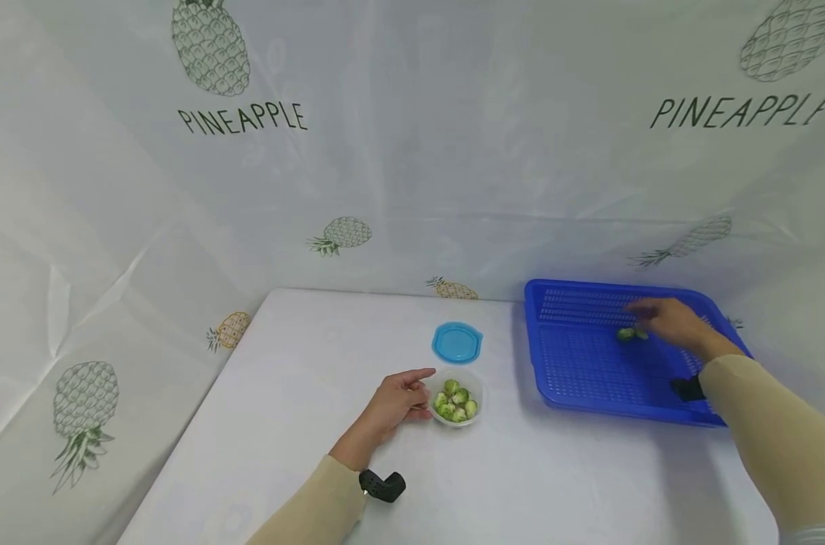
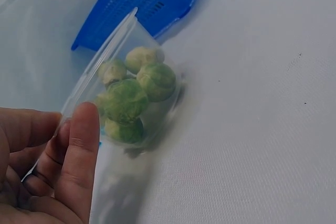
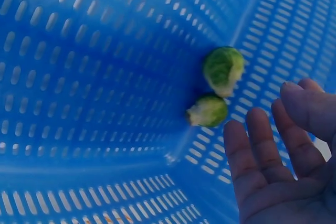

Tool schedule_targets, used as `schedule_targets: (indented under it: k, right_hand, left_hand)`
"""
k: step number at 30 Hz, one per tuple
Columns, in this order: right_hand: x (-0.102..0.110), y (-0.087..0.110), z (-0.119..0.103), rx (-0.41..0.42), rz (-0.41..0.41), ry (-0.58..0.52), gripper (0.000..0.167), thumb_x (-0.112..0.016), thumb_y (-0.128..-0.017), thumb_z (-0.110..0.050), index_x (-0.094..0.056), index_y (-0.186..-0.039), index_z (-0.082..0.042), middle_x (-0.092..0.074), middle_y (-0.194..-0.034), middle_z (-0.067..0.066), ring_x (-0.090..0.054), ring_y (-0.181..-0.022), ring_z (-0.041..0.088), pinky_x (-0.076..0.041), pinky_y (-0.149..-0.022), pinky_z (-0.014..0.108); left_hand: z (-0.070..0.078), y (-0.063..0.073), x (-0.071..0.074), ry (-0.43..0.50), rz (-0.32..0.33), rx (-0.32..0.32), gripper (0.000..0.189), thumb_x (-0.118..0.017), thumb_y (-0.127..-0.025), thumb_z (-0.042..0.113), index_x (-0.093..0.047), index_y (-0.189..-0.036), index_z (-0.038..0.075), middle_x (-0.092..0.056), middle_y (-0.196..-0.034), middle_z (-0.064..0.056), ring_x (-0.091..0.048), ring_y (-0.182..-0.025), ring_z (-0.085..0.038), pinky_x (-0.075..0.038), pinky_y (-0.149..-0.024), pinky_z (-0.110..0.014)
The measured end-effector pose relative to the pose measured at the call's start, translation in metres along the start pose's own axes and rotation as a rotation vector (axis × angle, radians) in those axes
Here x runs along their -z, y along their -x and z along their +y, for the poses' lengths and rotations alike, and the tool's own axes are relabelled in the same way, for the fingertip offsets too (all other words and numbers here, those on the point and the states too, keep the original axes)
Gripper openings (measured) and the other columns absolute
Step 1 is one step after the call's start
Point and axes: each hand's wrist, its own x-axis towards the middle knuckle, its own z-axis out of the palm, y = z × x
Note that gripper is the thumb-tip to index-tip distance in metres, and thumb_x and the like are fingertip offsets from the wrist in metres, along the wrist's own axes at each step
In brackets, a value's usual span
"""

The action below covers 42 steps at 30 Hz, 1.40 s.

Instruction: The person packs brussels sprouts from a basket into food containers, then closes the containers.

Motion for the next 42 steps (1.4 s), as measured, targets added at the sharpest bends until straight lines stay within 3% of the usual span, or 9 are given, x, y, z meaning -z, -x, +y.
schedule_targets:
  k: [11,15,19,24,29,33,42]
  right_hand:
    - [-0.016,-0.009,0.006,0.021,-0.028,-0.067,0.045,-0.057,-0.101,-0.002,-0.053,-0.143,0.014,-0.059,-0.137,0.038,-0.054,-0.127,0.059,-0.046,-0.104,0.074]
    - [-0.017,-0.012,0.002,0.011,-0.01,-0.128,0.044,-0.057,-0.106,-0.012,-0.054,-0.145,0.009,-0.058,-0.142,0.034,-0.057,-0.128,0.054,-0.049,-0.105,0.07]
    - [-0.018,-0.013,0.0,-0.013,0.004,-0.163,0.047,-0.055,-0.107,-0.011,-0.049,-0.149,0.009,-0.05,-0.148,0.037,-0.051,-0.133,0.056,-0.046,-0.107,0.072]
    - [-0.025,-0.014,0.005,-0.011,-0.082,-0.143,0.053,-0.061,-0.102,-0.006,-0.046,-0.148,0.015,-0.047,-0.148,0.042,-0.046,-0.134,0.061,-0.043,-0.109,0.074]
    - [-0.032,-0.017,0.007,0.036,-0.141,-0.195,0.051,-0.063,-0.098,-0.002,-0.05,-0.144,0.016,-0.052,-0.144,0.04,-0.055,-0.13,0.055,-0.056,-0.104,0.058]
    - [-0.036,-0.019,0.005,0.022,-0.162,-0.246,0.051,-0.063,-0.1,-0.004,-0.051,-0.146,0.015,-0.052,-0.146,0.037,-0.062,-0.128,0.045,-0.061,-0.099,0.044]
    - [-0.042,-0.022,-0.007,0.008,-0.233,-0.29,0.052,-0.068,-0.1,-0.013,-0.055,-0.144,0.012,-0.055,-0.145,0.034,-0.059,-0.129,0.045,-0.061,-0.099,0.05]
  left_hand:
    - [-0.001,-0.002,0.001,0.019,0.002,0.001,0.05,-0.062,-0.099,-0.002,-0.06,-0.148,0.005,-0.054,-0.095,-0.001,-0.059,-0.077,-0.012,-0.066,-0.074,-0.03]
    - [-0.002,-0.003,0.002,0.023,0.005,0.002,0.05,-0.062,-0.099,-0.002,-0.061,-0.148,0.005,-0.054,-0.095,-0.001,-0.059,-0.077,-0.012,-0.066,-0.074,-0.03]
    - [-0.002,-0.003,0.001,0.024,0.008,0.004,0.05,-0.061,-0.099,-0.002,-0.061,-0.148,0.005,-0.054,-0.095,-0.001,-0.059,-0.077,-0.012,-0.066,-0.074,-0.029]
    - [-0.002,-0.003,0.001,0.022,0.008,0.013,0.049,-0.061,-0.1,-0.002,-0.061,-0.148,0.006,-0.054,-0.095,-0.002,-0.06,-0.077,-0.012,-0.066,-0.073,-0.029]
    - [-0.002,-0.004,0.002,0.019,0.009,0.017,0.049,-0.061,-0.1,-0.001,-0.061,-0.148,0.007,-0.054,-0.096,-0.002,-0.061,-0.077,-0.013,-0.066,-0.073,-0.028]
    - [-0.001,-0.003,0.002,0.018,0.007,0.015,0.049,-0.06,-0.1,-0.001,-0.061,-0.148,0.006,-0.053,-0.096,-0.001,-0.061,-0.077,-0.013,-0.066,-0.072,-0.028]
    - [-0.001,-0.004,0.002,0.025,0.008,0.011,0.049,-0.06,-0.1,-0.002,-0.061,-0.148,0.006,-0.054,-0.094,-0.001,-0.06,-0.076,-0.013,-0.065,-0.071,-0.027]
